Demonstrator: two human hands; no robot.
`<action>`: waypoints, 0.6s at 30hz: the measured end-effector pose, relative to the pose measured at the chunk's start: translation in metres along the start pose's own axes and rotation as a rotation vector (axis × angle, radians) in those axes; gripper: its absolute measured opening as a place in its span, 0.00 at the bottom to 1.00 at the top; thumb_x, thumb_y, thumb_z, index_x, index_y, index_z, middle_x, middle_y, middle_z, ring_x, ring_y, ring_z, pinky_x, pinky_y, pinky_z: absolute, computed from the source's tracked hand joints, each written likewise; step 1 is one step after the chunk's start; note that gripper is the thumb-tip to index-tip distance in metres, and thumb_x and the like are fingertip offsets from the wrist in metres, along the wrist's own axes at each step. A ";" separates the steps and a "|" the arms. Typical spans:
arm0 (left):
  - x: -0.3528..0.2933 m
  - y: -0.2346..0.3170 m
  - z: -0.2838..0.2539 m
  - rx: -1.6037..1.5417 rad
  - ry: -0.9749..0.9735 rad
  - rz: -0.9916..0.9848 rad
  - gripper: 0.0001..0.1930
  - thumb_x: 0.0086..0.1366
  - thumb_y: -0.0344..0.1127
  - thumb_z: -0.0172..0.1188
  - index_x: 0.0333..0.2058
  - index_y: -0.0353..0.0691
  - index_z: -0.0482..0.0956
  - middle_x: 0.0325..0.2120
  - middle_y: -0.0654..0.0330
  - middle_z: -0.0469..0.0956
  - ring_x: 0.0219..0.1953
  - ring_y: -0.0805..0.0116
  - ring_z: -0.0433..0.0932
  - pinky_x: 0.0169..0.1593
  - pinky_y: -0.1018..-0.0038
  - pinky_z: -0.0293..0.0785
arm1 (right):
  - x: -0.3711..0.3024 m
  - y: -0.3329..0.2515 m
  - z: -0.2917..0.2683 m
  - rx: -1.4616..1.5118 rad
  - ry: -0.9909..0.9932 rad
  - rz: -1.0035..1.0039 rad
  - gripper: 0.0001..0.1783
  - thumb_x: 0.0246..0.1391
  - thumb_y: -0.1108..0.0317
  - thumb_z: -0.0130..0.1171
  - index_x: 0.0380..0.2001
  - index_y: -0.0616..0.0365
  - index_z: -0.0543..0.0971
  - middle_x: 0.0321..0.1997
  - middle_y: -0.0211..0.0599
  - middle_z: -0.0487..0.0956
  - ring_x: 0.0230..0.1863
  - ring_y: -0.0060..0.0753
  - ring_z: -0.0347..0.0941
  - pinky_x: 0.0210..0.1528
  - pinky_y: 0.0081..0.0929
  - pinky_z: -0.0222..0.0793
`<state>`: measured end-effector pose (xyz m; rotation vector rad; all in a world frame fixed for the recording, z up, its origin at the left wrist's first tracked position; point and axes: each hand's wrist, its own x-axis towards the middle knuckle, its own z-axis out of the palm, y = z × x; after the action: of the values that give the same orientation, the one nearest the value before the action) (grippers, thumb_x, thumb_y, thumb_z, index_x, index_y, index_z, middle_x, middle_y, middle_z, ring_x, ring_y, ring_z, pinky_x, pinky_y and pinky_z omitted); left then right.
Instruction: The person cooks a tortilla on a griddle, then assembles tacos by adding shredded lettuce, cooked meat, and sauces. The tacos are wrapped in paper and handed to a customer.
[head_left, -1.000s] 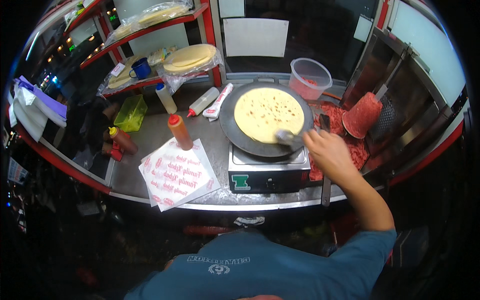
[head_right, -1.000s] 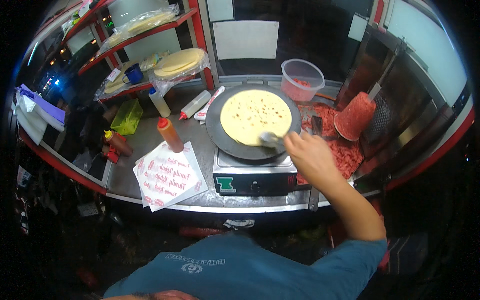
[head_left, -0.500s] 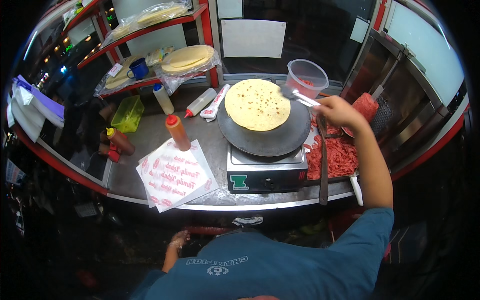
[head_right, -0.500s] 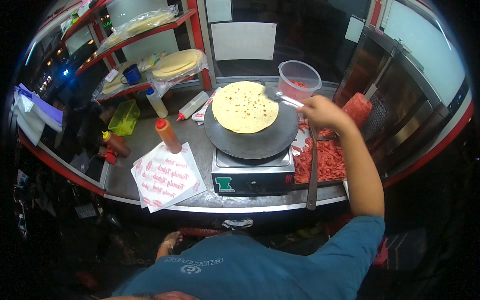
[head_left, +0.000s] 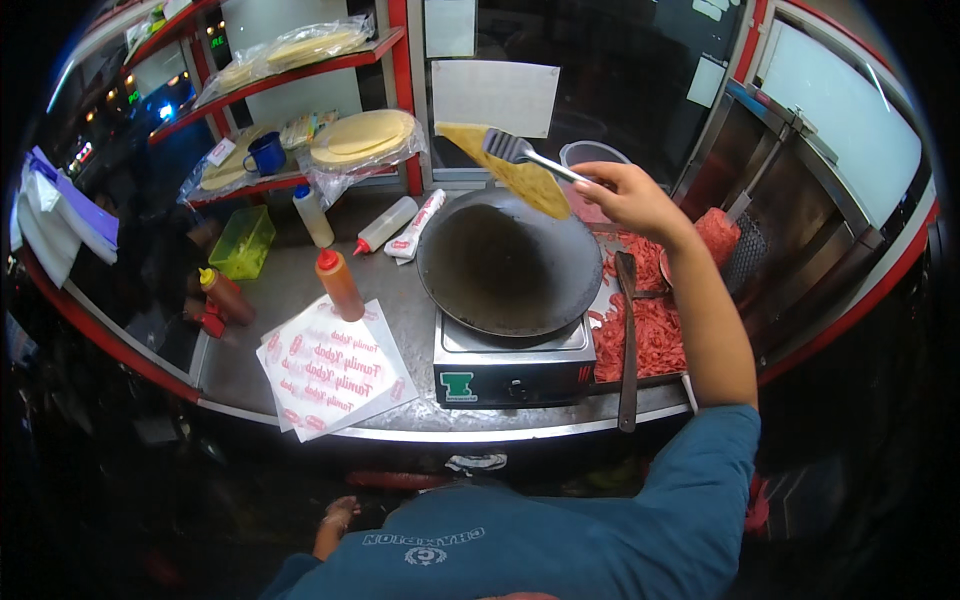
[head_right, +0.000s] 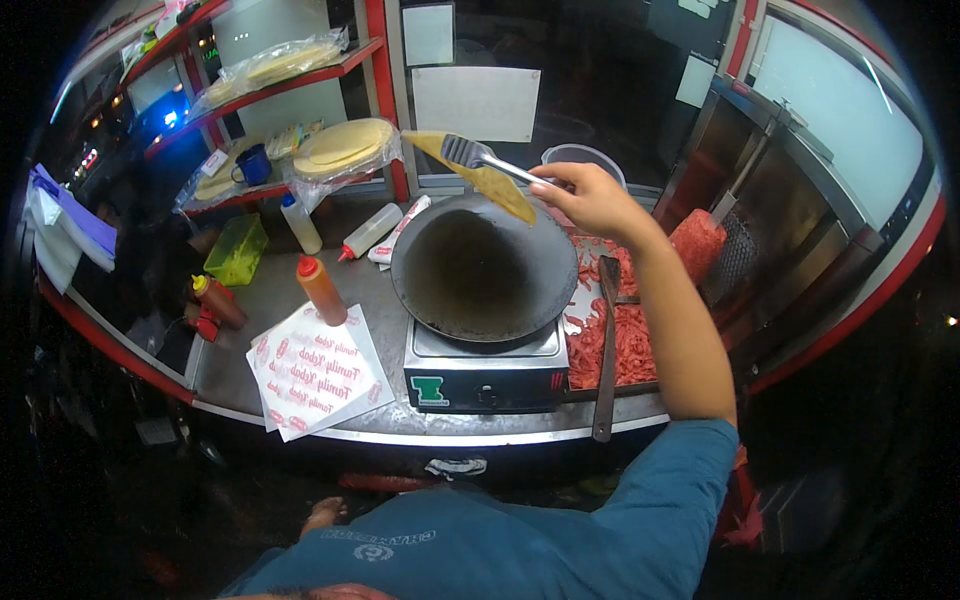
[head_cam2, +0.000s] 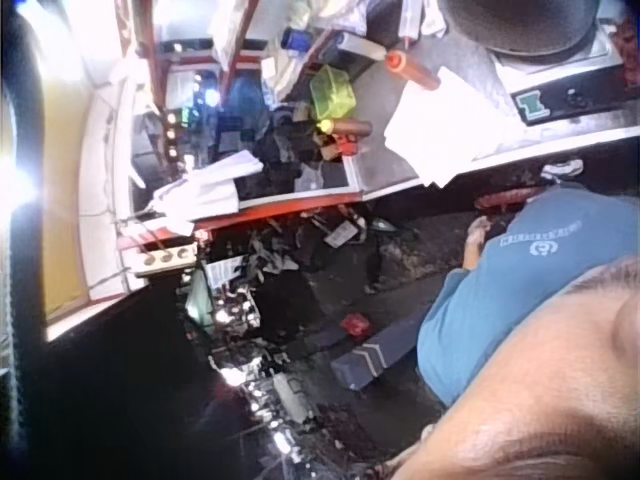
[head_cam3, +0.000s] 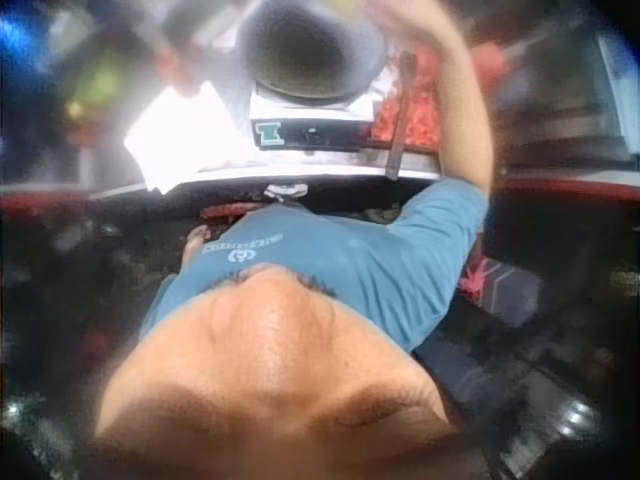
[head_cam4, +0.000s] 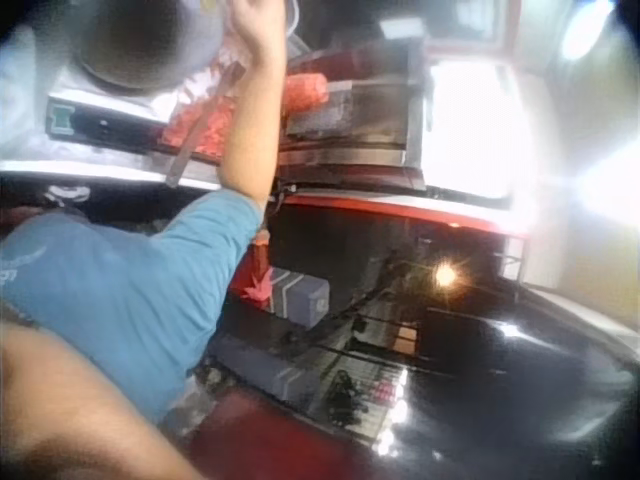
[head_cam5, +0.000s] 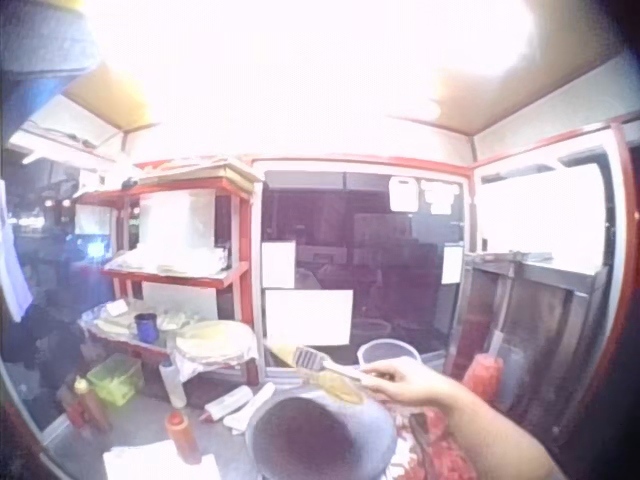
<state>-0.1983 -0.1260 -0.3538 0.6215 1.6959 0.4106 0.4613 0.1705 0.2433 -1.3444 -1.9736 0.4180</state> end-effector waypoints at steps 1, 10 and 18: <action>-0.001 -0.007 0.000 0.010 -0.125 0.055 0.13 0.77 0.46 0.54 0.39 0.44 0.79 0.31 0.64 0.77 0.32 0.71 0.76 0.35 0.72 0.74 | -0.008 -0.003 -0.008 0.060 -0.045 0.120 0.21 0.67 0.57 0.62 0.57 0.59 0.83 0.27 0.25 0.80 0.25 0.17 0.68 0.26 0.25 0.63; -0.002 0.005 0.015 0.220 -0.029 0.025 0.18 0.76 0.45 0.51 0.49 0.40 0.85 0.44 0.57 0.86 0.44 0.64 0.85 0.47 0.65 0.79 | -0.028 0.128 0.029 0.165 -0.313 0.804 0.18 0.64 0.55 0.66 0.35 0.61 0.89 0.22 0.32 0.81 0.20 0.20 0.70 0.19 0.27 0.61; -0.006 0.065 -0.028 -0.106 0.247 0.424 0.18 0.79 0.45 0.50 0.42 0.37 0.82 0.31 0.60 0.84 0.35 0.73 0.83 0.38 0.73 0.78 | -0.008 0.081 -0.047 -0.774 -0.132 0.427 0.14 0.55 0.57 0.67 0.42 0.47 0.90 0.36 0.49 0.86 0.38 0.49 0.85 0.44 0.43 0.80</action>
<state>-0.2132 -0.0764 -0.3053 0.8829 1.7565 0.9043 0.5512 0.1910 0.2236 -2.2871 -2.0319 -0.1036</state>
